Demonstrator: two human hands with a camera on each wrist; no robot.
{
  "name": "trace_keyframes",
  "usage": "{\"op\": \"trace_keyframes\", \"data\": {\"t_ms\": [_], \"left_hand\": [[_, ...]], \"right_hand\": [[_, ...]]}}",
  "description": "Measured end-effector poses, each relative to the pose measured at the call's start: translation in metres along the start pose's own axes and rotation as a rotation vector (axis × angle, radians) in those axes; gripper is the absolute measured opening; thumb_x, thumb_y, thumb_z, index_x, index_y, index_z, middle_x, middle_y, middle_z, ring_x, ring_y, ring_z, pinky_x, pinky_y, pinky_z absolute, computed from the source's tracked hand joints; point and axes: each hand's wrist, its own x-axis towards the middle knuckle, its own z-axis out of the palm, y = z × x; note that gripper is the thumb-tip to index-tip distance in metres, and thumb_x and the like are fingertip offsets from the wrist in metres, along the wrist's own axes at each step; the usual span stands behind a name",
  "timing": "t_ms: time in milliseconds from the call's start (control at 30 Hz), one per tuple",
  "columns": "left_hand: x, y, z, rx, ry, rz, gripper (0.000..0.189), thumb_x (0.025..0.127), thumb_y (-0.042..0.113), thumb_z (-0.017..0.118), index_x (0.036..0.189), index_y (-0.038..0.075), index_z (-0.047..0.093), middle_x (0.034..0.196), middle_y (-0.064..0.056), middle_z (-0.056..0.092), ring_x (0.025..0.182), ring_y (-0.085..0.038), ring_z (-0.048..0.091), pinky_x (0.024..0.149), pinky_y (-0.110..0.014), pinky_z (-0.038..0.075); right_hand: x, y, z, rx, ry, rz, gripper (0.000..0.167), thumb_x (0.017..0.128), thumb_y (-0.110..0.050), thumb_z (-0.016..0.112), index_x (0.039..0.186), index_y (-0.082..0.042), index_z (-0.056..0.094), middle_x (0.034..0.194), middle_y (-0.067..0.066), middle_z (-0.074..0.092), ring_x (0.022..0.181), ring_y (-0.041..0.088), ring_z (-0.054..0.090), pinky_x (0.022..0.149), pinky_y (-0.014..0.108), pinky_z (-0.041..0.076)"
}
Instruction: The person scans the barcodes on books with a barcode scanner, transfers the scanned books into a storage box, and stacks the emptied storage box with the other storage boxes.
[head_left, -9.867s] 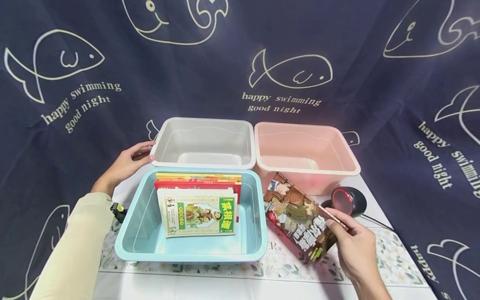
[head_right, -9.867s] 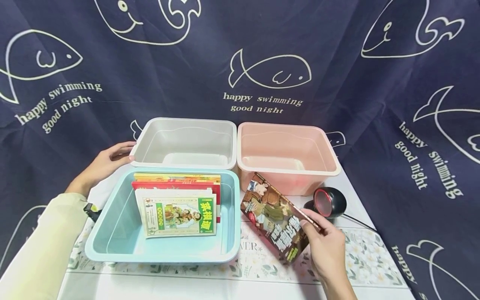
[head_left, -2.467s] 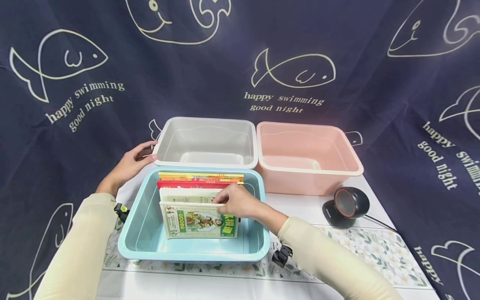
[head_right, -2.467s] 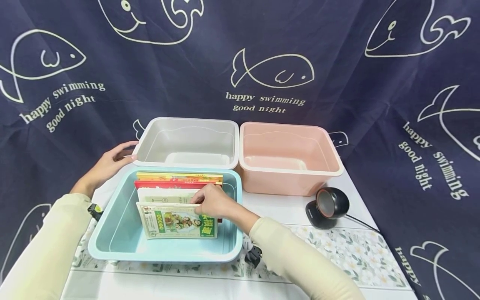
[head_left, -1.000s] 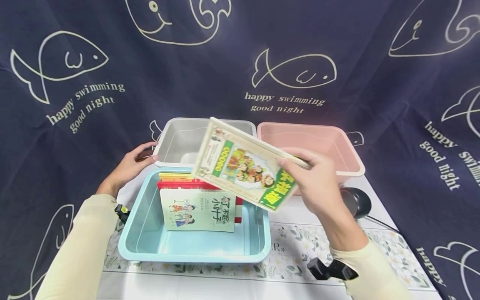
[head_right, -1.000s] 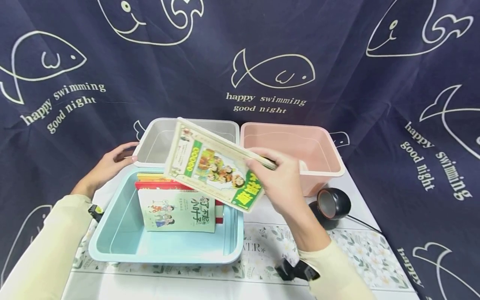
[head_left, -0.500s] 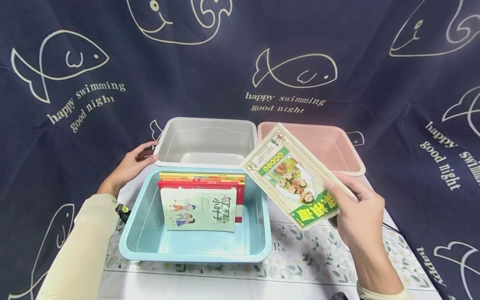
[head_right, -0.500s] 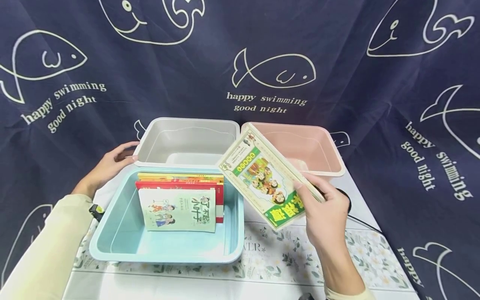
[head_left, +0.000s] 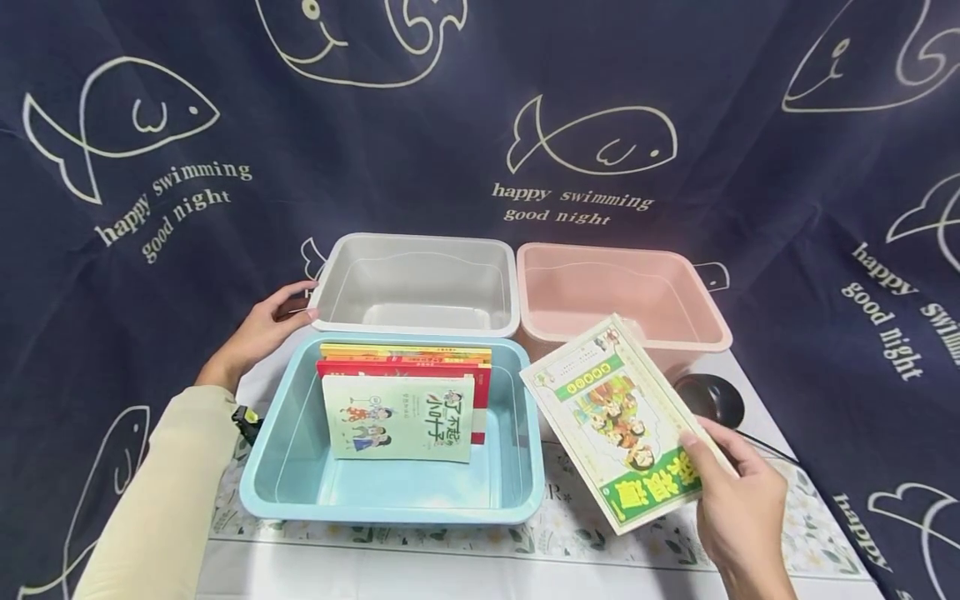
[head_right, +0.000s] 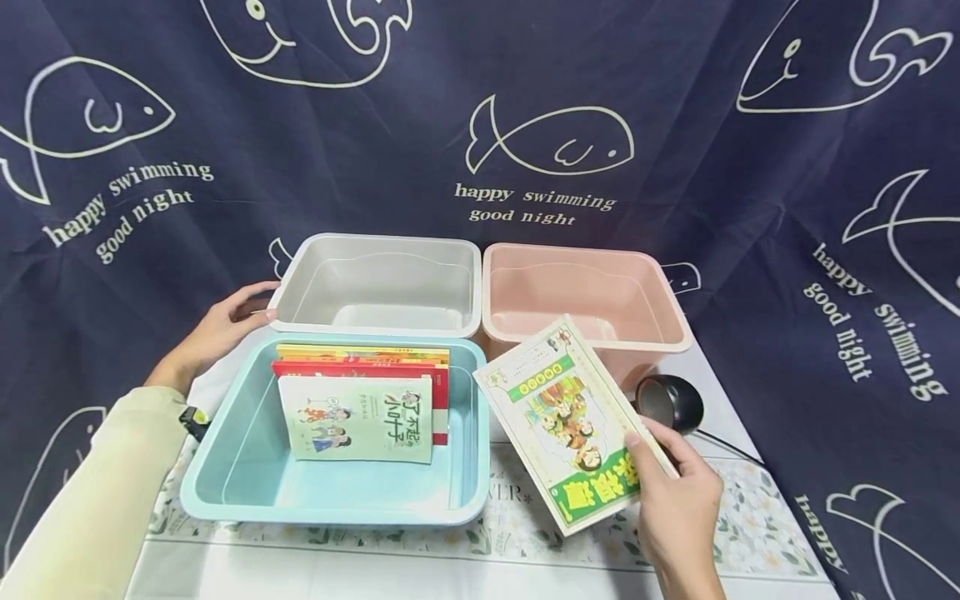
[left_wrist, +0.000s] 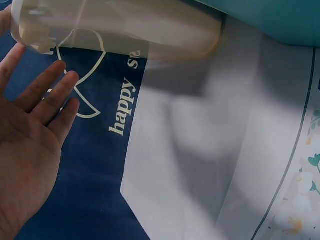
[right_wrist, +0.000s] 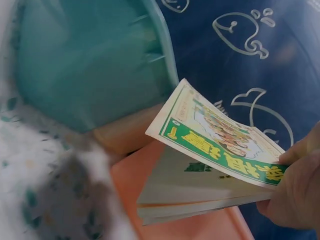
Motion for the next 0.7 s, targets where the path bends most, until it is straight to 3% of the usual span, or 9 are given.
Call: {"op": "trace_keyframes", "data": {"t_ms": [133,333,700], "left_hand": [[-0.001,0.001,0.000,-0.001,0.007,0.000,0.071,0.103,0.044,0.062,0.163,0.019,0.031,0.161,-0.026,0.041,0.146,-0.050,0.042,0.115,-0.071,0.035],[-0.002,0.001,0.002,-0.005,-0.001,-0.006,0.072,0.103,0.044,0.061,0.163,0.019,0.030,0.161,-0.026,0.041,0.147,-0.049,0.042,0.115,-0.071,0.035],[0.000,0.000,0.001,-0.008,-0.001,-0.007,0.073,0.103,0.043,0.063,0.163,0.020,0.030,0.161,-0.025,0.041,0.146,-0.050,0.042,0.114,-0.071,0.036]], "right_hand": [[0.002,0.014,-0.012,-0.008,0.039,0.052,0.025,0.089,0.006,0.075,0.114,0.000,0.076,0.097,-0.001,0.075,0.077,0.008,0.075,0.067,0.023,0.061],[0.006,0.034,-0.024,-0.074,0.061,0.104,0.022,0.090,0.003,0.075,0.109,-0.007,0.078,0.086,-0.009,0.075,0.073,0.003,0.071,0.063,0.020,0.060],[-0.001,0.059,-0.028,-0.195,0.016,0.173,0.021,0.095,-0.001,0.070,0.114,-0.008,0.075,0.086,-0.014,0.071,0.072,0.002,0.069,0.061,0.022,0.061]]}}
